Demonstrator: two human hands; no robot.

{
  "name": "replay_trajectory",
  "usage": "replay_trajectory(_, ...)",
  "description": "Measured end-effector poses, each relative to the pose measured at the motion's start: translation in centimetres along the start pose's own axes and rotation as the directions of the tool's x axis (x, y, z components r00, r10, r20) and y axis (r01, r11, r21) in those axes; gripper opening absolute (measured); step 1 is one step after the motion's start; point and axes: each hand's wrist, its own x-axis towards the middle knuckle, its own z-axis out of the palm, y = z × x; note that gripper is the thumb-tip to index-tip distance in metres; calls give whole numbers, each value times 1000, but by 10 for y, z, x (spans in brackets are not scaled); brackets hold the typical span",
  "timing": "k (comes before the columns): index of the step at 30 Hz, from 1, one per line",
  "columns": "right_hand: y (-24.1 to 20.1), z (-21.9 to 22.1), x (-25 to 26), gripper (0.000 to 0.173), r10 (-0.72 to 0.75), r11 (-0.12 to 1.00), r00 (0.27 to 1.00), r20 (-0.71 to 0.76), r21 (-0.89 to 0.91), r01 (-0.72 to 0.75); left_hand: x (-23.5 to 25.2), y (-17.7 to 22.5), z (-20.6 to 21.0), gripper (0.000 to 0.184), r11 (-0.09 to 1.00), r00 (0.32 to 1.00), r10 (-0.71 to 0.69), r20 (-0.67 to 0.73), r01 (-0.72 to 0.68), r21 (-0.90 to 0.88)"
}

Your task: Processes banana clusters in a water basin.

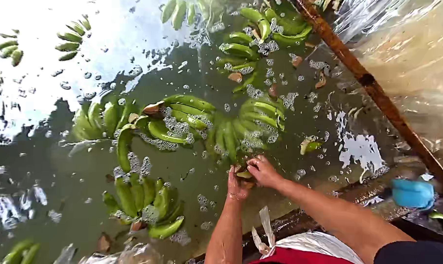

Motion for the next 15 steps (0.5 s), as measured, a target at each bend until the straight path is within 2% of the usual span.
replay_trajectory(2, -8, 10, -23, 52, -57, 976, 995, 84, -204, 74, 0, -3, -9, 68, 992, 996, 49, 68, -41, -119)
replay_trajectory(4, -11, 13, -50, 58, -171, 939, 975, 139, -278, 204, 4, -9, -26, 62, 972, 968, 111, 226, -59, -226)
replay_trajectory(6, 0, 9, -65, 50, -390, 884, 921, -22, -291, 367, 8, -5, -36, 64, 977, 908, 115, 403, -31, -209)
replay_trajectory(7, 9, -1, -63, 46, -463, 855, 873, -153, -336, 395, 10, -2, -40, 62, 986, 860, 93, 502, -8, -169)
replay_trajectory(8, 16, -17, -57, 43, -462, 857, 845, -269, -379, 348, 10, 2, -41, 57, 990, 811, 65, 582, 22, -141)
replay_trajectory(10, 30, -61, -41, 41, -317, 906, 844, -433, -403, 134, 10, 9, -44, 52, 994, 760, 11, 650, 60, -87)
replay_trajectory(11, 36, -82, -33, 44, -198, 927, 865, -462, -374, 12, 9, 12, -46, 51, 997, 775, -9, 632, 56, -55)
replay_trajectory(13, 48, -107, -22, 50, -3, 939, 905, -425, -313, -144, 7, 20, -53, 55, 999, 811, -46, 583, 41, 22)
replay_trajectory(15, 58, -111, -18, 53, 102, 940, 948, -302, -282, -191, 4, 29, -62, 60, 995, 838, -76, 541, 30, 92)
